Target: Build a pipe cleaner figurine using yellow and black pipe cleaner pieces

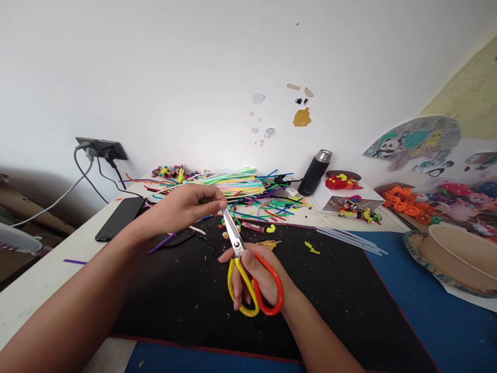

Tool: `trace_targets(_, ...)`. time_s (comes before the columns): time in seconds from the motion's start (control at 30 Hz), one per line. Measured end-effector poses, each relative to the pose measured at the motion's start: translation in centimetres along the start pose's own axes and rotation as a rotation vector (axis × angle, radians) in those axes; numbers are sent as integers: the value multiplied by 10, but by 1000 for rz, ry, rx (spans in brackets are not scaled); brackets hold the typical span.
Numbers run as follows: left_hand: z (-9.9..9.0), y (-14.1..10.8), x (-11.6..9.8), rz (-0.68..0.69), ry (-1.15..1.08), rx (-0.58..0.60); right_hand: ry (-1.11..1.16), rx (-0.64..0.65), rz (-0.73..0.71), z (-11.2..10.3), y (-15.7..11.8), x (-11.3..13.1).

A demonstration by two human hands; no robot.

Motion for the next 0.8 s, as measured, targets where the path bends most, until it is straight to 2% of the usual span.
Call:
trace_targets(0.2, -4, 2, 2, -11, -45, 16, 106, 93, 15, -6, 1, -5)
trace_targets(0.4, -4, 3, 8, 3, 18, 18, 132, 126, 30, -9, 1, -8)
trace_targets(0.63, 5, 7, 15, -94, -112, -58, 74, 18, -31, -8, 1, 0)
trace_targets(0.8, 0, 12, 27, -136, -257, -46, 86, 91, 25, -9, -1, 4)
Point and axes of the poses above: each hand's wrist, its own y-axis towards the middle knuckle, its own z-axis out of the palm, x = y × z, the point moved 1 cm from there along y, towards the middle knuckle, and after that the axes turned 9 degrees about y, right-handed, at the moved point
